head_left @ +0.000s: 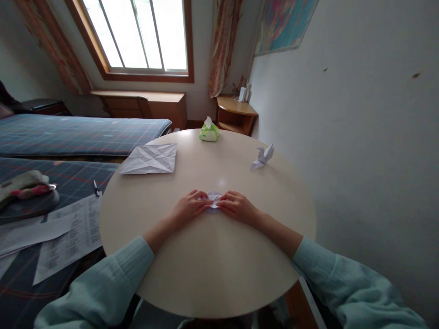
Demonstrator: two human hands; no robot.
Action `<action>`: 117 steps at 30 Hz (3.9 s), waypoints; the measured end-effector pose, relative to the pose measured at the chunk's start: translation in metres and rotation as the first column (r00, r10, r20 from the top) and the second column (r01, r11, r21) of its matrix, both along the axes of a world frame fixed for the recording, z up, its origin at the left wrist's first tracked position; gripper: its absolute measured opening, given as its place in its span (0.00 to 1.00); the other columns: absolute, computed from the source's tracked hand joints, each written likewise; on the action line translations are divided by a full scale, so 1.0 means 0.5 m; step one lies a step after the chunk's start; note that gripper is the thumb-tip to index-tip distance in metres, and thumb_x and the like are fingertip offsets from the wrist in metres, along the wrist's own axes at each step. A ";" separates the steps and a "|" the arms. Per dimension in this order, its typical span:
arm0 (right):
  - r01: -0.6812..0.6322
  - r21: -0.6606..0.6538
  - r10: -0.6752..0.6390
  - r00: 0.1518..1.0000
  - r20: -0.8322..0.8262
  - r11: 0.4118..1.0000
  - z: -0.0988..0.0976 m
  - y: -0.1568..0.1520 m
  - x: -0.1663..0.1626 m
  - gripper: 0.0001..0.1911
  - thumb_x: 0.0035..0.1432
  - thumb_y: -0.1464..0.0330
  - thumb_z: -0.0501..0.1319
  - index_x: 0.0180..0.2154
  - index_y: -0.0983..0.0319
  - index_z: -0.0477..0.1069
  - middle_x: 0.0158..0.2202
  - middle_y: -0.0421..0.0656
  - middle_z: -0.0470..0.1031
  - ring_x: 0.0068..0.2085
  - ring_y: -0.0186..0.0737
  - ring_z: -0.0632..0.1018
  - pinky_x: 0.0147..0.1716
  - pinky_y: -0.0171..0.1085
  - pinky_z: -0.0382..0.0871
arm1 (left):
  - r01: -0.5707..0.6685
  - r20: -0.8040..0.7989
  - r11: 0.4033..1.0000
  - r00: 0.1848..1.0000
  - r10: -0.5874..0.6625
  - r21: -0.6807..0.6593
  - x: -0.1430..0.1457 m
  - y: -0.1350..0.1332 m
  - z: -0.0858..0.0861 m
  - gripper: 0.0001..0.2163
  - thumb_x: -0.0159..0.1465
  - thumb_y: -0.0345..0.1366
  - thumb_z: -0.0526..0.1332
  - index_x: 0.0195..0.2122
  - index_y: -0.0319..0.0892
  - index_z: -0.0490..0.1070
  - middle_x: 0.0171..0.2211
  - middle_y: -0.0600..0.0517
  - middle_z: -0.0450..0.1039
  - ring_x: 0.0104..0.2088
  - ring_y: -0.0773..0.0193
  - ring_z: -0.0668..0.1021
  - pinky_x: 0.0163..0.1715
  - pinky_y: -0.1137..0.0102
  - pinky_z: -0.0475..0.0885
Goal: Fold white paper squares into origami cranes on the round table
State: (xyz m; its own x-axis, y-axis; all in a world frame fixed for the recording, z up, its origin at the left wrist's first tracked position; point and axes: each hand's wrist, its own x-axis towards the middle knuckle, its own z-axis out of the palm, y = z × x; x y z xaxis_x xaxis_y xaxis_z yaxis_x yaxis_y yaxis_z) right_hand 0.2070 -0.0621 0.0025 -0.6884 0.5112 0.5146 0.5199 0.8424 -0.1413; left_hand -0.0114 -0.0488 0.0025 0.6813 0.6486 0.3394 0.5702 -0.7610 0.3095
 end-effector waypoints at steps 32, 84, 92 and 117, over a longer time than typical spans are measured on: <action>0.017 -0.077 -0.019 0.999 -0.029 0.997 -0.002 -0.003 -0.014 0.07 0.54 0.72 0.54 0.32 0.61 0.70 0.31 0.43 0.74 0.33 0.36 0.71 0.32 0.33 0.66 | -0.005 0.093 0.989 0.995 0.019 -0.147 0.004 0.003 0.001 0.12 0.58 0.42 0.56 0.41 0.49 0.72 0.40 0.50 0.69 0.42 0.63 0.69 0.44 0.67 0.65; 0.159 -0.470 -0.273 0.944 -0.185 0.868 -0.001 0.006 -0.029 0.05 0.53 0.71 0.56 0.28 0.64 0.69 0.25 0.41 0.70 0.27 0.32 0.69 0.28 0.30 0.61 | -0.088 0.269 0.954 0.948 0.168 -0.285 0.026 0.014 -0.018 0.05 0.55 0.34 0.59 0.24 0.40 0.68 0.33 0.51 0.70 0.36 0.65 0.70 0.40 0.69 0.64; 0.146 -0.516 -0.268 0.948 -0.170 0.844 -0.008 0.007 -0.024 0.03 0.49 0.72 0.60 0.30 0.64 0.67 0.22 0.37 0.65 0.23 0.29 0.65 0.24 0.29 0.60 | -0.166 0.173 0.973 0.966 0.194 -0.162 0.028 0.002 -0.014 0.06 0.55 0.33 0.59 0.35 0.41 0.67 0.33 0.51 0.69 0.37 0.63 0.70 0.39 0.68 0.66; -0.055 -0.142 0.061 0.998 0.035 0.988 0.007 0.009 0.005 0.14 0.53 0.62 0.57 0.40 0.61 0.70 0.42 0.47 0.72 0.45 0.40 0.72 0.44 0.40 0.67 | 0.142 -0.182 0.976 0.977 -0.112 0.163 0.016 -0.012 -0.004 0.14 0.61 0.32 0.51 0.48 0.38 0.64 0.48 0.43 0.68 0.50 0.59 0.69 0.47 0.63 0.67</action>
State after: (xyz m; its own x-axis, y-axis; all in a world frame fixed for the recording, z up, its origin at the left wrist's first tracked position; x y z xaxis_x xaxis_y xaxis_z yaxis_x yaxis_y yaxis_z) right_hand 0.2096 -0.0577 0.0059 -0.7370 0.5355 0.4125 0.4782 0.8443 -0.2417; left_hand -0.0032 -0.0550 0.0007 0.8116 0.4945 0.3110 0.4985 -0.8638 0.0726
